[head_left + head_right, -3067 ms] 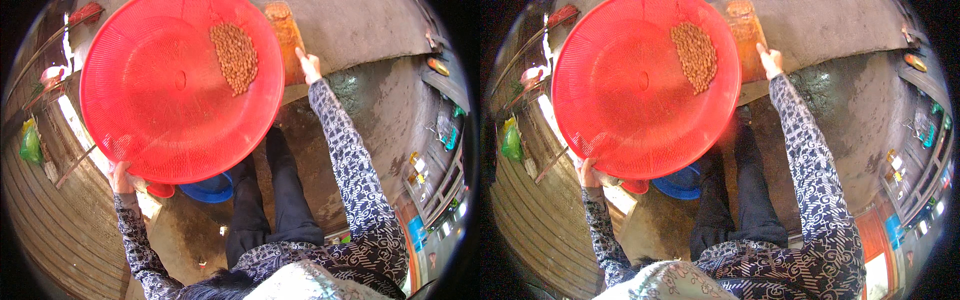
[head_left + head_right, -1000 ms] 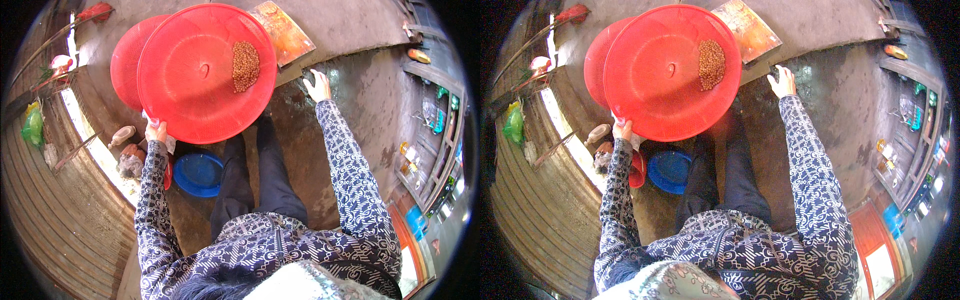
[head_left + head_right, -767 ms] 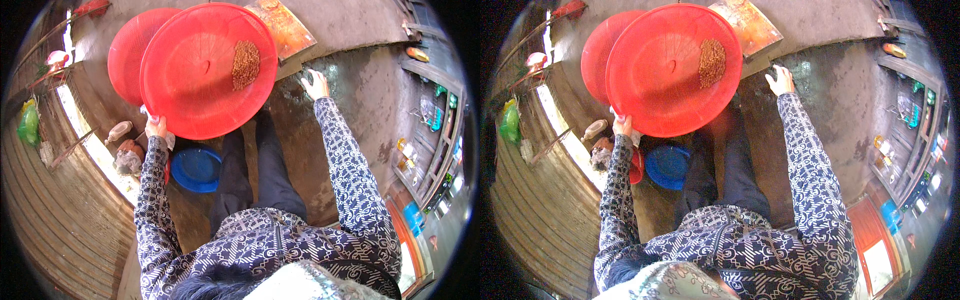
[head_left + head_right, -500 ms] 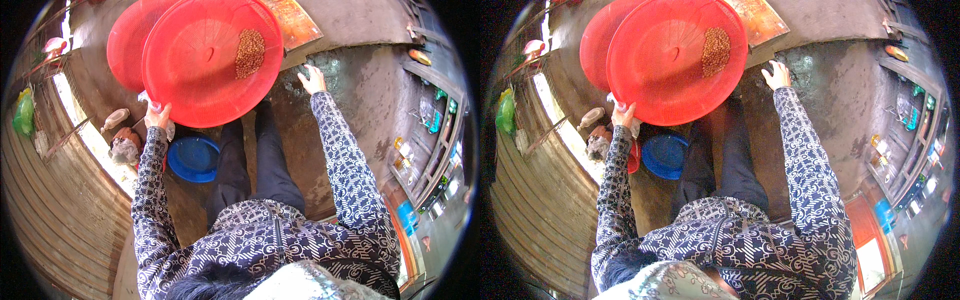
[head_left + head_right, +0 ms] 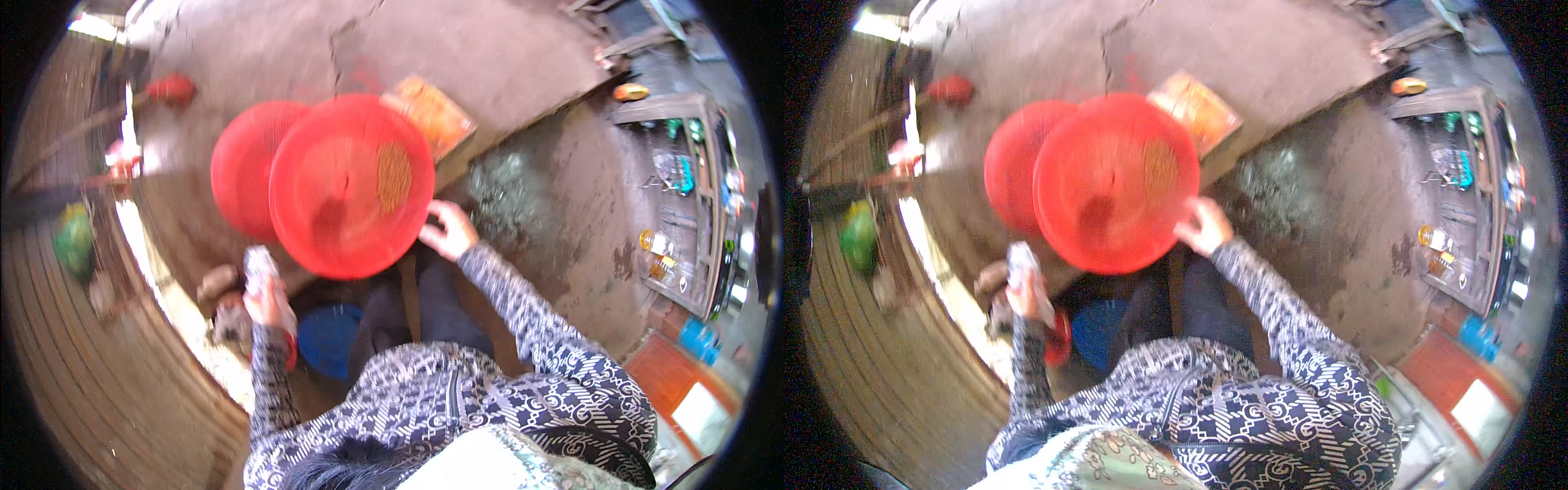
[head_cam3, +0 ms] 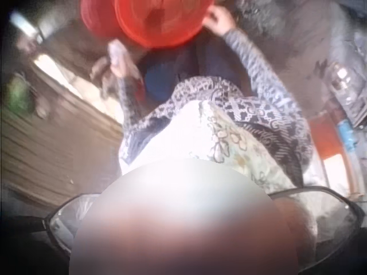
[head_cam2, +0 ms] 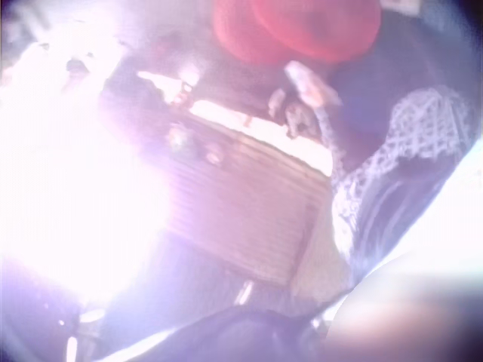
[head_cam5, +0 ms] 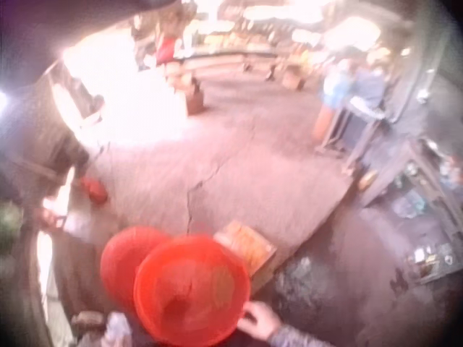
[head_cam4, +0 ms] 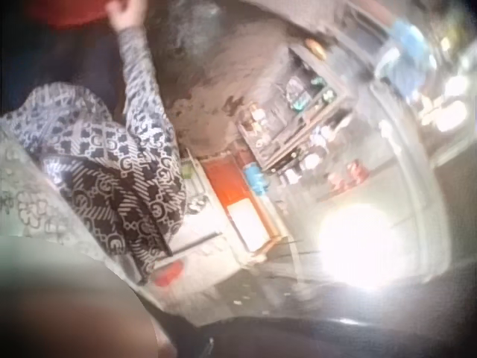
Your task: The person sifts small brown seeds in a red colander, then moves to a gas stove to stir green leafy vegetables in a pot with chopsticks. They add a white powder from a jar into the pot, stir again, and lift the pot off the burner using a cloth.
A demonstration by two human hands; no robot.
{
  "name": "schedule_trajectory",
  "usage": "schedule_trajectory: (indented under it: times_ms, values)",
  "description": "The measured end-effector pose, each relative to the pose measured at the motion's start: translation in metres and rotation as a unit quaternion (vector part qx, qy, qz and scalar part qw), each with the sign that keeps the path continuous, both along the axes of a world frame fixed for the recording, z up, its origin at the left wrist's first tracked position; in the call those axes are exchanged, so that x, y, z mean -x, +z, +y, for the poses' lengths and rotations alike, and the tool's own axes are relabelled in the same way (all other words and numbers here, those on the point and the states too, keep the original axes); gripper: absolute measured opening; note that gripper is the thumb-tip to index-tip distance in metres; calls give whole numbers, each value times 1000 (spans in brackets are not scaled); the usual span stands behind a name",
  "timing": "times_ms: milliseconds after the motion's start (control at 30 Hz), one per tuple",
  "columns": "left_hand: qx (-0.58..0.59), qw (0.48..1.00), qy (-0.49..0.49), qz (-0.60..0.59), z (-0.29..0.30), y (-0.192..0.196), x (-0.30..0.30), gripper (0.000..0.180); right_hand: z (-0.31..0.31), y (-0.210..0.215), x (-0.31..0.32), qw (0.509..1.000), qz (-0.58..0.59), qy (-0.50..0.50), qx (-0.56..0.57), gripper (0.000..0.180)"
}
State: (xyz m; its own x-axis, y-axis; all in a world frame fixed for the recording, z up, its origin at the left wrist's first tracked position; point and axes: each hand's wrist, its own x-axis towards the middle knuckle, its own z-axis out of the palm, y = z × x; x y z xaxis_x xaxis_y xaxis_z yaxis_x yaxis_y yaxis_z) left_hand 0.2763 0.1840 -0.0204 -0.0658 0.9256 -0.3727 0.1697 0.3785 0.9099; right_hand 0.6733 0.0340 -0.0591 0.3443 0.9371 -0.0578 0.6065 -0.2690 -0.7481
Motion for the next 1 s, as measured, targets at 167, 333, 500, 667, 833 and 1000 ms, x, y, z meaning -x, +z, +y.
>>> schedule_trajectory:
  times_ms: [167, 333, 500, 667, 833, 1000]
  values:
    - [123, 969, -201, -75, -40, 88, -107, 16, -6, 140, 50, 957, 262, 116, 33, 90]
    - [164, 867, -412, -227, -93, 132, -216, 18, -52, 199, 25, 960, 205, 150, -115, 86]
    - [183, 786, -590, -32, -148, 195, -324, 27, -148, 211, -60, 978, 208, 8, -12, 39]
    - [140, 710, -690, 11, -227, 207, -438, 33, -275, 219, -174, 981, 144, -115, -58, 17]
    - [-38, 616, -787, 4, -324, 211, -571, 42, -423, 214, -280, 954, 104, -256, -118, 17]
    - [14, 659, -752, -2, -402, 233, -679, 30, -527, 220, -365, 867, 365, -316, -125, 16]
